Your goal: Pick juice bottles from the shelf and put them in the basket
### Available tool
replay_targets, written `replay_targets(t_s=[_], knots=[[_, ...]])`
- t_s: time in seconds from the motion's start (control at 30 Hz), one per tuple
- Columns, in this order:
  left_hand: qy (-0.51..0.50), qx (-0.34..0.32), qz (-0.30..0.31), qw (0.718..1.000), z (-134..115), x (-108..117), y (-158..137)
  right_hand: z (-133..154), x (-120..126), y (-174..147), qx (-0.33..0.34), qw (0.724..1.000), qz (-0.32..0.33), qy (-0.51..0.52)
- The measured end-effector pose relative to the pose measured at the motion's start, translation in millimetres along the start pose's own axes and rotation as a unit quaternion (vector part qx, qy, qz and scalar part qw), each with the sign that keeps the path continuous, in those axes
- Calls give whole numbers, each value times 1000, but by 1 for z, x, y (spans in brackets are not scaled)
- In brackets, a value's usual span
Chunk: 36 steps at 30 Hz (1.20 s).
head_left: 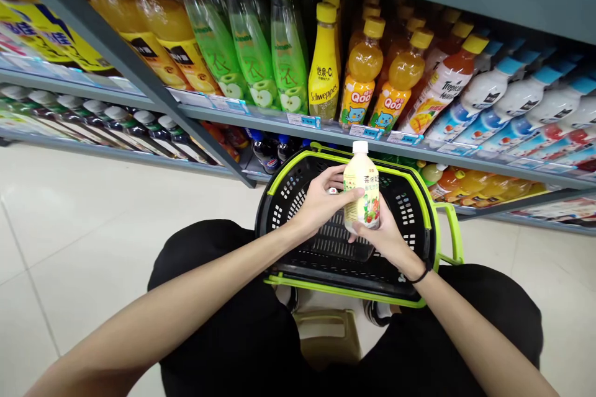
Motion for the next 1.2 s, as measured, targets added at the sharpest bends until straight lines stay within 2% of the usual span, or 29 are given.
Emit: replay_targets(t_s=[0.1, 0.2, 0.33, 0.43, 0.5, 0.63, 0.77, 0.87, 0.97, 1.07, 1.2], knots=[[6, -37, 19, 999, -10, 0, 1, 2, -4, 1, -16, 997, 41, 69], [33, -78, 16, 996, -21, 3, 0, 7, -5, 2, -19, 991, 56, 122], [75, -146, 12, 986, -39, 3, -8, 0, -2, 4, -66, 979, 17, 193], [97, -175, 39, 979, -46, -4, -16, -13, 2, 6, -115, 966, -20, 231], [126, -206, 53, 969, -50, -9, -23, -19, 2, 8, -135, 959, -22, 247], [177, -277, 58, 943, -61, -12, -32, -25, -6, 10, -158, 949, 19, 274], [180, -301, 72, 934, -68, -14, -33, -25, -15, 7, -164, 941, 74, 288], [194, -328, 83, 921, -73, -17, -36, -23, -16, 6, -153, 937, 93, 301], [194, -332, 99, 918, -72, -20, -38, -20, -16, 5, -147, 934, 102, 308], [185, -307, 115, 926, -69, -21, -36, -18, -15, 5, -145, 935, 92, 310], [179, -263, 128, 939, -65, -19, -31, -16, -10, 8, -141, 946, 45, 290]])
Point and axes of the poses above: each hand's wrist, its own y-axis towards the middle knuckle, its own x-axis out of the back of the hand, z = x × y, the point moved 9 cm from there along y, towards the middle knuckle, and after that the axes turned 10 degrees about y, right-handed, at the moved point
